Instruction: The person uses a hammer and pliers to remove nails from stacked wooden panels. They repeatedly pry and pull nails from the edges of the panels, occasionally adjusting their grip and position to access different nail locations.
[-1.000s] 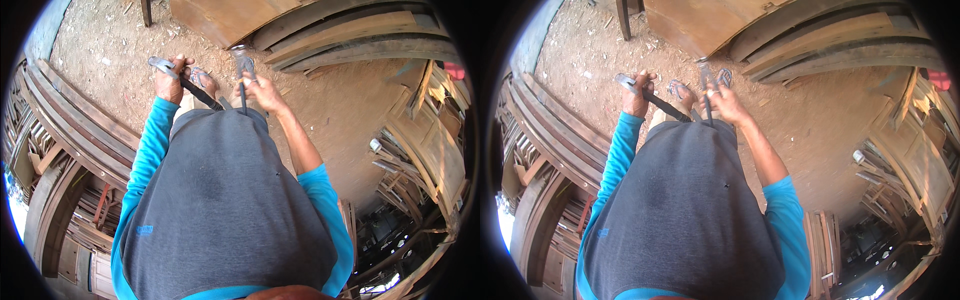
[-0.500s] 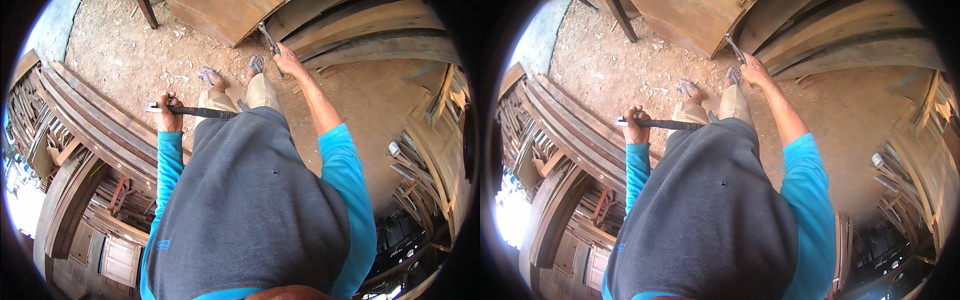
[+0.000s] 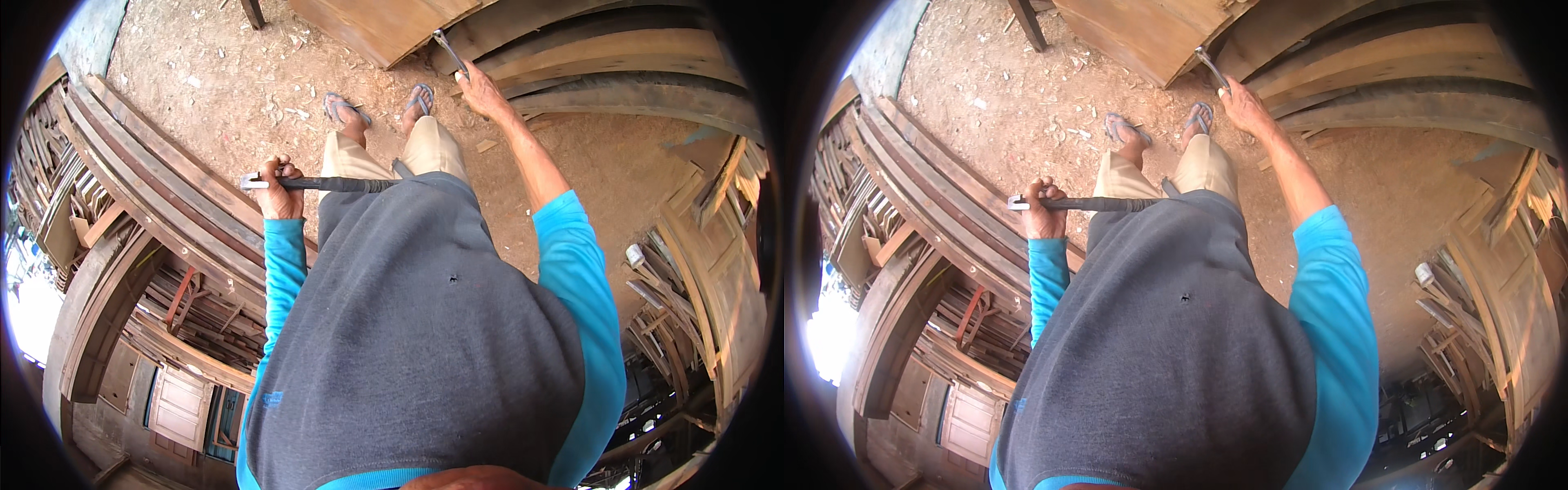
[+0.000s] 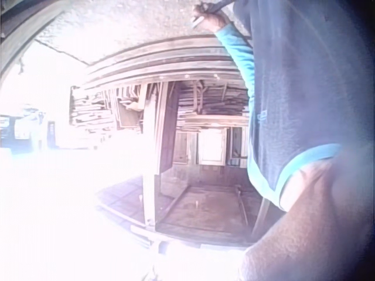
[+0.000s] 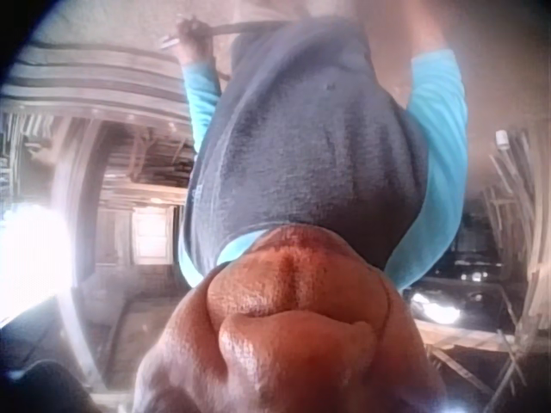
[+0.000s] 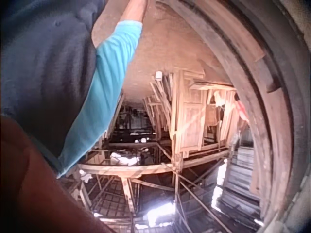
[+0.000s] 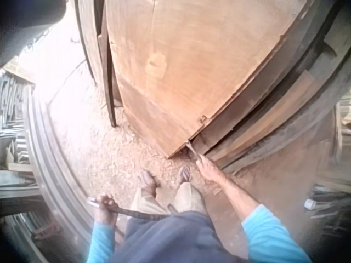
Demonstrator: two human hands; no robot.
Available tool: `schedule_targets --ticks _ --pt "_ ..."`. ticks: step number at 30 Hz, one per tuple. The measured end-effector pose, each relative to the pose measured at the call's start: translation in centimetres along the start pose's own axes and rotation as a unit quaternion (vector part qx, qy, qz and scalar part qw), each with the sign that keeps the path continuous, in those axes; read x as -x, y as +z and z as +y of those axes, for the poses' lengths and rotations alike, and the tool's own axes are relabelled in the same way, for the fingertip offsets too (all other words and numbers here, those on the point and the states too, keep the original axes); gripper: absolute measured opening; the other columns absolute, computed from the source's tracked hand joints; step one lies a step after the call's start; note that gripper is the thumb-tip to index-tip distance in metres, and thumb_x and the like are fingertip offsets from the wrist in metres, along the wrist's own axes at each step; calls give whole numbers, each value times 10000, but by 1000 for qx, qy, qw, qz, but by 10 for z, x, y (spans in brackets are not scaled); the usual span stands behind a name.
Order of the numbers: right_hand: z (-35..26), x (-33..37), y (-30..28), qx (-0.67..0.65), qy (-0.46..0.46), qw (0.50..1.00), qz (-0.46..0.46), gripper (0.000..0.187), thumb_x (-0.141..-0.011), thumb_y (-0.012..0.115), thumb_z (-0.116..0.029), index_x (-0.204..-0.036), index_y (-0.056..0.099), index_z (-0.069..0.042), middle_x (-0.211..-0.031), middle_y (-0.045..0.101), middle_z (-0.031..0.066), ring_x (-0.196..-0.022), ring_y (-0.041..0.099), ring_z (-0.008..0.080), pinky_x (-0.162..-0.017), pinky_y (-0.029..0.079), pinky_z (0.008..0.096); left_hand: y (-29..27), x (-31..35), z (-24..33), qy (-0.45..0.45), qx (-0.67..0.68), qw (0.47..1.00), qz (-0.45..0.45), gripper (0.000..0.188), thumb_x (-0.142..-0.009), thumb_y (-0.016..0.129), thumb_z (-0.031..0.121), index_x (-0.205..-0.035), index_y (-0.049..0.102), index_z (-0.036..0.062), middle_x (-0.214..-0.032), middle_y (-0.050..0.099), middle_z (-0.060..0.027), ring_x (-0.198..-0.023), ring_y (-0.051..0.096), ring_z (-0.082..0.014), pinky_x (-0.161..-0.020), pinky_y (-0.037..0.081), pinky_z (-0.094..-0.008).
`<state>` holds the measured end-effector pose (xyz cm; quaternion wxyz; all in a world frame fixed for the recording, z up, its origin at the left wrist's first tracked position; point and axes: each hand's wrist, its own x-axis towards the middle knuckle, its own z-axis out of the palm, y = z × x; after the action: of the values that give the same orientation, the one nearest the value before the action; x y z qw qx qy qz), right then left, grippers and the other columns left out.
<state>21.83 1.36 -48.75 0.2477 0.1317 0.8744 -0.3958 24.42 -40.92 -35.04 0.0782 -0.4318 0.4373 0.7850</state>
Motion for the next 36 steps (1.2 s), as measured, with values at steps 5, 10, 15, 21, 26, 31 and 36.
schedule_targets --ticks 5,10,15,21,26,31,36 --pt "-29 0 -7 60 64 996 -25 374 -1024 486 -273 -1225 545 37 -1083 657 314 -1026 633 482 -875 504 533 0 -14 16 -9 -28 1000 -4 156 -903 677 101 -954 543 39 -881 628 -105 -665 548 -135 -581 475 -252" --pt "-32 -8 -22 106 134 981 -92 328 -1051 468 -268 -1135 572 32 -828 650 187 -687 638 287 -609 516 455 -6 -42 46 -11 -55 998 -38 133 -907 668 93 -951 549 51 -862 638 -102 -658 556 -129 -596 486 -249" --pt "-94 -11 -69 165 228 937 -206 346 -1088 403 -285 -1105 555 25 -713 551 62 -513 501 121 -416 448 289 -28 -61 71 -14 -53 997 -48 137 -924 668 110 -975 552 58 -885 659 -112 -667 575 -135 -600 491 -254" --pt "-179 -49 -106 251 307 884 -249 270 -1063 444 -182 -916 542 22 -633 535 46 -442 485 100 -325 405 247 -58 -78 99 -28 -42 996 -71 134 -941 665 125 -975 543 82 -896 661 -93 -696 586 -134 -606 488 -241" --pt "-191 -43 -95 304 309 859 -271 242 -1061 395 -135 -1054 538 59 -674 531 75 -480 466 114 -377 412 261 -83 -86 109 -23 -14 998 -53 137 -946 656 128 -1005 541 83 -922 665 -93 -721 594 -139 -649 502 -255" --pt "-161 34 -58 -154 332 912 -187 223 -1054 483 -257 -976 555 -61 -719 558 24 -560 520 97 -492 526 264 -94 -95 108 -30 1 998 -54 203 -923 684 137 -1042 562 27 -966 656 -105 -790 611 -161 -676 531 -272" --pt "-187 96 -4 -141 267 940 -161 288 -1041 530 -328 -1003 570 -45 -740 576 2 -578 557 88 -529 527 263 -58 -102 90 -36 -61 990 -124 280 -921 703 165 -1103 566 3 -970 660 -94 -819 632 -157 -693 543 -261"
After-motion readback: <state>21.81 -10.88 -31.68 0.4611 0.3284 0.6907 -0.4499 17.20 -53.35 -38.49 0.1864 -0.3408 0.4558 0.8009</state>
